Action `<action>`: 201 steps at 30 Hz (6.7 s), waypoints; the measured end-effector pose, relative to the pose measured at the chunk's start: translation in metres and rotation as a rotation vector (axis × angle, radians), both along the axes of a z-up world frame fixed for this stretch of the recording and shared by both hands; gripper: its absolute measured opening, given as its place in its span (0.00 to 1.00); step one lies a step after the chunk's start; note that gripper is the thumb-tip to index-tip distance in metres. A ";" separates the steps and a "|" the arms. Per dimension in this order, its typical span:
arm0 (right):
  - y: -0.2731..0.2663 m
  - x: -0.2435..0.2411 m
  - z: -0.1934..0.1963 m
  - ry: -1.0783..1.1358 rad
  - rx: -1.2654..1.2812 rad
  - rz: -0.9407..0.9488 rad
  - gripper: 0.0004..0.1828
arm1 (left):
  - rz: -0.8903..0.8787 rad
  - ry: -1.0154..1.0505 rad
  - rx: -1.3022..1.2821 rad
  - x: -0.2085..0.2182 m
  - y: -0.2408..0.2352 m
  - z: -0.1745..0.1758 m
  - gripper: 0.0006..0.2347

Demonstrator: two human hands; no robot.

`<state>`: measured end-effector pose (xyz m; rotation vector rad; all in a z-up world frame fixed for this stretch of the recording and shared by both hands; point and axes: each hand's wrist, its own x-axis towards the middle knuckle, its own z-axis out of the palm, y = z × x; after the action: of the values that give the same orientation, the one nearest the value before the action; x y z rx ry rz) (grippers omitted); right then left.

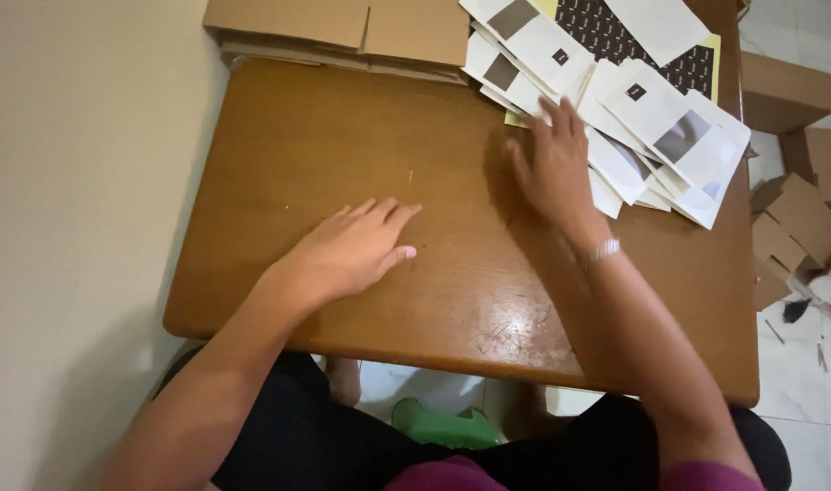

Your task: Folding the tops of small white coffee pouches and organizing them on a table.

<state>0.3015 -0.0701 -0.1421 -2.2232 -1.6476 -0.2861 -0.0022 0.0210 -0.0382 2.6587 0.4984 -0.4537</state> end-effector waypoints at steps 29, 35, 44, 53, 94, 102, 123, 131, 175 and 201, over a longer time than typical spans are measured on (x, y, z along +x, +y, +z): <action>0.031 0.054 -0.043 -0.300 -0.010 0.010 0.25 | 0.038 -0.063 0.009 0.005 0.011 -0.011 0.25; 0.005 0.010 -0.041 -0.537 0.295 0.171 0.08 | 0.195 -0.094 -0.005 0.007 -0.001 0.003 0.26; -0.115 -0.149 0.081 0.163 0.336 0.548 0.13 | 0.943 -0.650 -0.839 0.028 -0.080 -0.032 0.25; -0.136 -0.106 0.025 0.284 0.021 0.548 0.39 | 0.672 -0.315 -1.034 0.021 -0.075 -0.052 0.22; -0.157 -0.084 0.017 0.315 -0.253 0.451 0.53 | 0.795 -0.287 -0.520 0.011 -0.047 -0.006 0.20; -0.157 -0.138 0.025 0.187 -0.106 0.737 0.50 | 0.510 -0.330 -0.507 0.012 -0.060 -0.025 0.15; -0.170 -0.104 -0.005 0.146 -0.141 0.654 0.67 | 0.517 -0.390 -0.470 0.008 -0.052 -0.027 0.16; -0.154 -0.078 0.018 0.294 -0.168 0.395 0.53 | 0.660 -0.468 -0.344 -0.006 -0.035 0.007 0.17; -0.155 -0.099 0.008 0.308 -0.022 0.466 0.55 | -0.119 -0.765 0.178 -0.006 -0.060 -0.040 0.10; -0.158 -0.067 0.034 0.513 -0.057 0.381 0.47 | -0.160 -1.185 0.109 0.006 -0.083 -0.012 0.10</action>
<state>0.2344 -0.2279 -0.1078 -1.7604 -1.7344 0.4010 0.0041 -0.0621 -0.0507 2.5077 -0.0752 1.0902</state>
